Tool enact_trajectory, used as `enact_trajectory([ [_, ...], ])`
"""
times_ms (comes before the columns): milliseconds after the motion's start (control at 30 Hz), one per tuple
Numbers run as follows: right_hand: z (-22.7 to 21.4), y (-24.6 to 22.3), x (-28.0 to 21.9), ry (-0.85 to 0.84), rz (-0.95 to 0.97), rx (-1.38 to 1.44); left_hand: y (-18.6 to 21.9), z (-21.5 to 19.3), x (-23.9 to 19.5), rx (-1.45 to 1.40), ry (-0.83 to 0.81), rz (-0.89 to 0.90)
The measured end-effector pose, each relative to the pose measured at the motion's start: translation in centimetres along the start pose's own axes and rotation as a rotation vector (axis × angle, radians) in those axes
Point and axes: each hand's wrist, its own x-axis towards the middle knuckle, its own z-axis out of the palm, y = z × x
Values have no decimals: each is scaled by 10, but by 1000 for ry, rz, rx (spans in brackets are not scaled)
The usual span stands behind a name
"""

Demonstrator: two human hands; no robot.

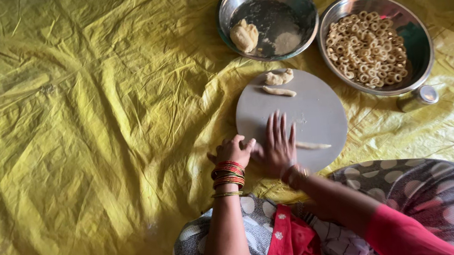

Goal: The person sits on a yellow floor covering and rolls small pieces of dough into thin ropes on a round board. They then join the ends to form rings and place them into a metal bowl. The person repeats this process with multiple pieces of dough.

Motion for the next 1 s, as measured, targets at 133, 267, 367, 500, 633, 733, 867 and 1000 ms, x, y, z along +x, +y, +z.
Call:
enact_trajectory([
  [133,-2,-3,-8,-98,-12,-42,-4,0,2,73,-37,11],
  [267,-7,20,74,-160,253,-22,-6,3,-2,46,-5,21],
  [367,-17,35,121,-149,421,-8,-4,-4,0,23,7,39],
  [500,-14,26,97,-94,304,24,-2,-4,-1,-21,49,40],
  [633,-2,-6,18,-69,98,-40,3,-1,-2,-73,87,79],
  [733,1,-14,-14,-139,-41,-56,4,1,-3,-67,52,87],
  [867,5,4,42,-155,122,-100,2,1,-5,-53,40,70],
  [1000,-3,37,121,-97,279,-41,3,-4,-4,-63,54,59],
])
